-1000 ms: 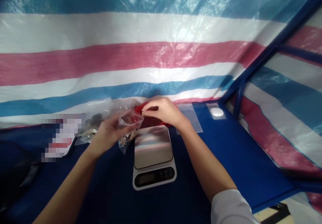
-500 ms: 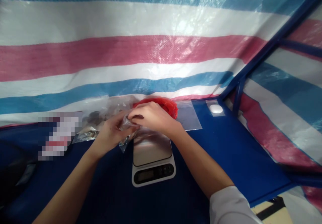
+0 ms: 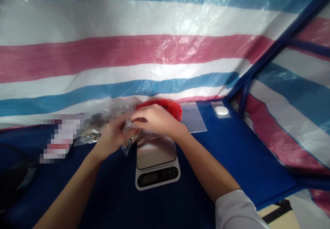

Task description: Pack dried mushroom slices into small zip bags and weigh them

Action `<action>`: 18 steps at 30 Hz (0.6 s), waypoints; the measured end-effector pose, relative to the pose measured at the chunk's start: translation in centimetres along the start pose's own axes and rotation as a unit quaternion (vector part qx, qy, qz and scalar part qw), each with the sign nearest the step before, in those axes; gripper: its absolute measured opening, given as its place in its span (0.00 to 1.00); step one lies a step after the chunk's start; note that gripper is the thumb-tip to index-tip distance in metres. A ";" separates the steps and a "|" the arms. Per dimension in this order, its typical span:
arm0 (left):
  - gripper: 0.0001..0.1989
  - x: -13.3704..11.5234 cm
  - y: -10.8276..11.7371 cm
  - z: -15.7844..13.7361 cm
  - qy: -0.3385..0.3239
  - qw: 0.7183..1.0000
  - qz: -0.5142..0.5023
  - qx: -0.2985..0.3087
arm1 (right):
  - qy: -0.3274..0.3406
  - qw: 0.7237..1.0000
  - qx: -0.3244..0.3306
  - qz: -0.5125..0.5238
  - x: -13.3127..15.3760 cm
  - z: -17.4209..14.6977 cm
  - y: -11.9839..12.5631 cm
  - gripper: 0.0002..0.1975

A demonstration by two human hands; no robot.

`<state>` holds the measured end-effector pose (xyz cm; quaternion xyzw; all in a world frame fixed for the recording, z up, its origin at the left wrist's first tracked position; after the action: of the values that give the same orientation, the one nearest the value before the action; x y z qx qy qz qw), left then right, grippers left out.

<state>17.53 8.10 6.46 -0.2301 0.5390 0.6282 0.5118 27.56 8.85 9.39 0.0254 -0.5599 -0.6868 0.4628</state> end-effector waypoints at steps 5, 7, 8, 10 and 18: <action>0.23 0.5 0.3 0.0 0.010 1.000 -0.008 -0.006 | 0.009 0.996 -0.014 0.086 0.1 -0.2 0.6 0.08; 0.24 1.0 0.9 0.1 0.022 0.999 -0.017 -0.023 | 0.018 0.992 -0.032 0.120 -0.1 -0.3 1.4 0.08; 0.26 1.3 1.2 0.1 0.033 0.999 -0.021 -0.034 | 0.022 0.990 -0.042 0.135 -0.3 -0.3 1.8 0.07; 0.29 2.1 1.9 0.0 0.062 0.996 -0.030 -0.051 | 0.021 0.985 -0.060 0.158 -1.2 -0.4 2.6 0.07; 0.32 2.8 4.0 0.0 0.118 0.989 -0.041 -0.081 | -0.082 0.992 -0.015 0.095 -7.1 -0.6 -0.5 0.09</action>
<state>12.96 9.66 5.86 -0.3652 0.5330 0.6166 0.4498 31.62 13.14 5.30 -0.0916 -0.5853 -0.6477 0.4790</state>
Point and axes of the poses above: each hand's wrist, its own z-axis towards the middle knuckle, its own y-axis out of the back of the hand, x = y × z, the point moved 10 cm from there along z, towards the middle knuckle, and after that the axes turned 5 degrees about -x, right-handed, at the moved point
